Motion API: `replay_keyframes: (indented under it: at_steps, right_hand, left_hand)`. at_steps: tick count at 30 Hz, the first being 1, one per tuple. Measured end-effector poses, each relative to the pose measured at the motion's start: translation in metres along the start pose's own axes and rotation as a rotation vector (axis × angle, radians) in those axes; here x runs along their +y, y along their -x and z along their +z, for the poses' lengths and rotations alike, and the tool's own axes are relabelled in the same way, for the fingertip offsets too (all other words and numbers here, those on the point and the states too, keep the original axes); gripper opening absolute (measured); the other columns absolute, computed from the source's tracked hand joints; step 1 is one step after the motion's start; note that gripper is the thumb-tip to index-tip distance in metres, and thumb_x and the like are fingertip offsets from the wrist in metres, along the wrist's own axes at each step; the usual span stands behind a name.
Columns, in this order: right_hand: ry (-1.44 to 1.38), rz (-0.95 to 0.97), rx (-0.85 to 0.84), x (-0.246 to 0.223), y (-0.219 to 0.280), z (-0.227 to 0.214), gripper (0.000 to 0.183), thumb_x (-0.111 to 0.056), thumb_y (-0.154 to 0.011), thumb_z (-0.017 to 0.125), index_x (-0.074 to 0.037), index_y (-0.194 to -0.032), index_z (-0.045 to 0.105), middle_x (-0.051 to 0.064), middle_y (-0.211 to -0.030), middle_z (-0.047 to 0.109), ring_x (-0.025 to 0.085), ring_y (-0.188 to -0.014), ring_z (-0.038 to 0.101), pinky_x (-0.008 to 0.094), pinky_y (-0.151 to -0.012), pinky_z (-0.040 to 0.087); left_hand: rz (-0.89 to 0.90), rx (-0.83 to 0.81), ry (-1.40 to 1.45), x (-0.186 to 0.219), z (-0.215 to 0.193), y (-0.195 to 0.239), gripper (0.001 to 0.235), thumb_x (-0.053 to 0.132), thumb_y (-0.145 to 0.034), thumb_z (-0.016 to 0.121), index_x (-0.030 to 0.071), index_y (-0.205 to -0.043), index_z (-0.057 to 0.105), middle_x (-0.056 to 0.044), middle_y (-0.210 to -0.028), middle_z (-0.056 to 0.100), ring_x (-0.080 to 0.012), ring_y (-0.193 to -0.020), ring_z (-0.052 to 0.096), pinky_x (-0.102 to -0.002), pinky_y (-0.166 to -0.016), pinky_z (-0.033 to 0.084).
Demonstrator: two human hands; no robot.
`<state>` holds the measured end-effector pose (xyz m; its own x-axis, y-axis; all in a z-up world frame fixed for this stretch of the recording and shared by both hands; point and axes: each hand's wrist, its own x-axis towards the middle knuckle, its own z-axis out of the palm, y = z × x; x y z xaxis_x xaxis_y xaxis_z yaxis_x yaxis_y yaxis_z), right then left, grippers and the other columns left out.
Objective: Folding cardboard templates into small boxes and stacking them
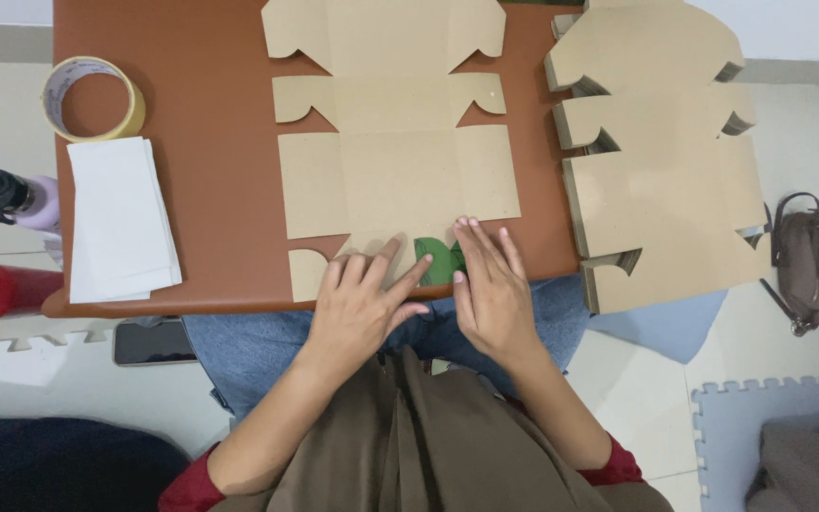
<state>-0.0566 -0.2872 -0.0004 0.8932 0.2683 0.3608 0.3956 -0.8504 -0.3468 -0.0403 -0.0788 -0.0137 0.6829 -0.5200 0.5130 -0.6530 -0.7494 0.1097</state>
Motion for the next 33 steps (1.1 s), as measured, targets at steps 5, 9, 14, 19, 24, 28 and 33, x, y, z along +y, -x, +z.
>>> replay_keyframes:
  at_steps: [5,9,14,19,24,28,33]
  right_hand:
    - [0.049,-0.003,-0.01,-0.008,0.02,0.001,0.051,-0.016,-0.099,0.049,0.001,-0.147,0.048,0.02,-0.149,0.053,0.031,-0.143,0.045,0.052,-0.122,0.018]
    - [0.072,0.004,-0.024,-0.014,0.045,-0.002,0.051,-0.021,-0.098,0.055,0.001,-0.144,0.051,0.02,-0.146,0.055,0.031,-0.14,0.048,0.052,-0.122,0.021]
    - [0.124,-0.025,0.029,-0.013,0.043,-0.003,0.043,-0.019,-0.097,0.06,-0.007,-0.138,0.061,0.013,-0.143,0.06,0.028,-0.136,0.053,0.05,-0.121,0.027]
    - [0.127,-0.037,0.047,-0.01,0.041,-0.004,0.037,-0.022,-0.097,0.063,-0.012,-0.132,0.068,0.011,-0.138,0.064,0.028,-0.132,0.057,0.05,-0.12,0.031]
    - [0.112,-0.032,0.063,-0.013,0.039,-0.007,0.036,-0.021,-0.094,0.066,-0.01,-0.129,0.07,0.014,-0.134,0.067,0.029,-0.13,0.059,0.05,-0.119,0.032]
    - [0.126,-0.036,0.08,-0.009,0.04,-0.004,0.036,-0.022,-0.094,0.067,-0.011,-0.128,0.07,0.013,-0.134,0.067,0.028,-0.13,0.06,0.049,-0.119,0.033]
    - [0.115,-0.031,0.078,-0.01,0.039,-0.007,0.034,-0.023,-0.096,0.065,-0.012,-0.127,0.07,0.012,-0.133,0.068,0.027,-0.129,0.06,0.049,-0.118,0.034]
  left_hand:
    - [-0.005,-0.01,-0.017,0.0,-0.002,-0.002,0.045,0.055,-0.091,0.059,0.03,-0.128,0.068,-0.009,-0.123,0.061,-0.0263,-0.091,0.055,-0.042,-0.085,0.045]
    - [0.006,-0.012,-0.017,0.0,-0.003,-0.003,0.044,0.049,-0.09,0.065,0.027,-0.128,0.067,-0.009,-0.122,0.062,-0.0267,-0.092,0.055,-0.043,-0.085,0.045]
    - [-0.059,-0.09,0.055,-0.019,-0.029,0.01,0.059,0.04,-0.086,0.072,0.02,-0.14,0.059,-0.015,-0.136,0.057,-0.0325,-0.114,0.056,-0.047,-0.098,0.043]
    - [-0.249,-0.098,-0.117,-0.042,-0.057,0.033,0.072,0.052,-0.085,0.073,0.017,-0.146,0.055,-0.015,-0.13,0.059,-0.0313,-0.107,0.06,-0.048,-0.097,0.045]
    - [-0.382,0.085,-0.051,-0.039,-0.051,0.039,0.069,0.046,-0.086,0.079,0.003,-0.137,0.062,-0.01,-0.086,0.06,-0.0287,-0.076,0.057,-0.039,-0.068,0.046]
    - [-0.326,0.183,0.22,-0.018,-0.034,0.031,0.063,0.018,-0.085,0.083,-0.003,-0.139,0.057,-0.013,-0.084,0.063,-0.0313,-0.073,0.06,-0.039,-0.068,0.049]
    - [-0.062,0.146,0.372,0.008,-0.018,0.023,0.07,0.028,-0.09,0.076,-0.007,-0.144,0.048,-0.023,-0.131,0.065,-0.0382,-0.119,0.065,-0.052,-0.106,0.047]
